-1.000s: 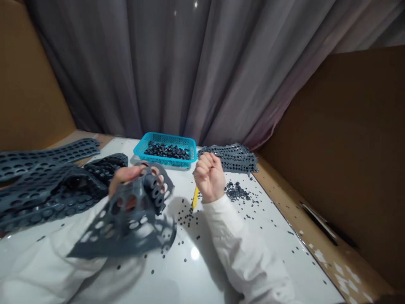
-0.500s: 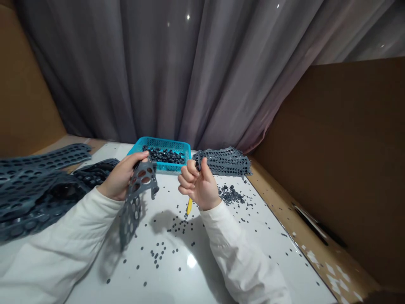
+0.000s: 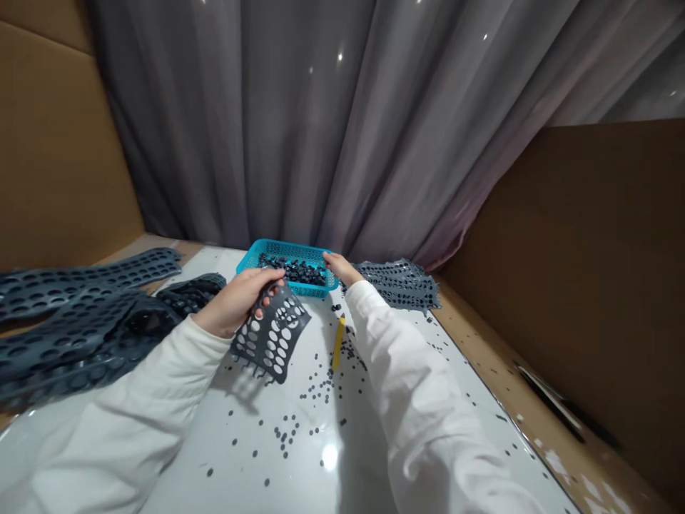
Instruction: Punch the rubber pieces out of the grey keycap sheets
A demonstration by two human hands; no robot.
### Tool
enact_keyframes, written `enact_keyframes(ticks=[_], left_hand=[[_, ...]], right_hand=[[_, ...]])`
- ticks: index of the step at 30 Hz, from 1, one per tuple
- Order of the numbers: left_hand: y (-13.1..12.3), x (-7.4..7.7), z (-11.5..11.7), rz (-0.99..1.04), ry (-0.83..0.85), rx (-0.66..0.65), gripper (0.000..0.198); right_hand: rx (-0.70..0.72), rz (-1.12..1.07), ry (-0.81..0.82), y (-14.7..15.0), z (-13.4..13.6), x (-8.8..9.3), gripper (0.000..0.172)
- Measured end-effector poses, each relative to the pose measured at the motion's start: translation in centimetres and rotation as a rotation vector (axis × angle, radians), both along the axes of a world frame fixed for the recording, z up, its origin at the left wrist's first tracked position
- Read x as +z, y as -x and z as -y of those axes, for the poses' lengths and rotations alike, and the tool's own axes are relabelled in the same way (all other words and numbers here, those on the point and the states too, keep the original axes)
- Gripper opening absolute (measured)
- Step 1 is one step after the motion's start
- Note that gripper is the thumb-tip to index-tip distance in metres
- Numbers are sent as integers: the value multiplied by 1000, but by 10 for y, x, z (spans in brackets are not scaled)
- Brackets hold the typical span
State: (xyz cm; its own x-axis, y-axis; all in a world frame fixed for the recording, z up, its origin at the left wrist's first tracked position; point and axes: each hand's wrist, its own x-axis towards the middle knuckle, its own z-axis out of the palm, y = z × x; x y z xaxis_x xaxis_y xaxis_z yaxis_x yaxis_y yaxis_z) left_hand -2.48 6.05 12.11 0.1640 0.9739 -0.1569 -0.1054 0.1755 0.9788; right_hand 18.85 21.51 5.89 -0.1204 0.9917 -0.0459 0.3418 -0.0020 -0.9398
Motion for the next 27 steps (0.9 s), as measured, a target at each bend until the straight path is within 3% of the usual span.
enact_keyframes(ticks=[5, 9, 13, 16, 20, 24, 27], left_hand=[[-6, -4, 0, -91, -21, -54, 23], [-6, -6, 2, -114, -116, -106, 28], [-2, -6, 10, -218, -370, -209, 30], [-1, -4, 16, -333, -635, -286, 25], [-1, -3, 21, -343, -810, -425, 21], [-1, -6, 28, -332, -766, -535, 22], [3, -19, 41, -307, -467, -622, 32]], right_hand=[[-63, 214, -82, 23, -7, -5, 30], [-34, 225, -223, 27, 14, 16, 20], [139, 134, -350, 21, 78, 49, 25], [433, 54, -528, 19, 137, 67, 26], [474, 154, -574, 17, 180, 69, 26], [507, 12, -402, 16, 193, 58, 29], [514, 49, -372, 17, 205, 45, 27]])
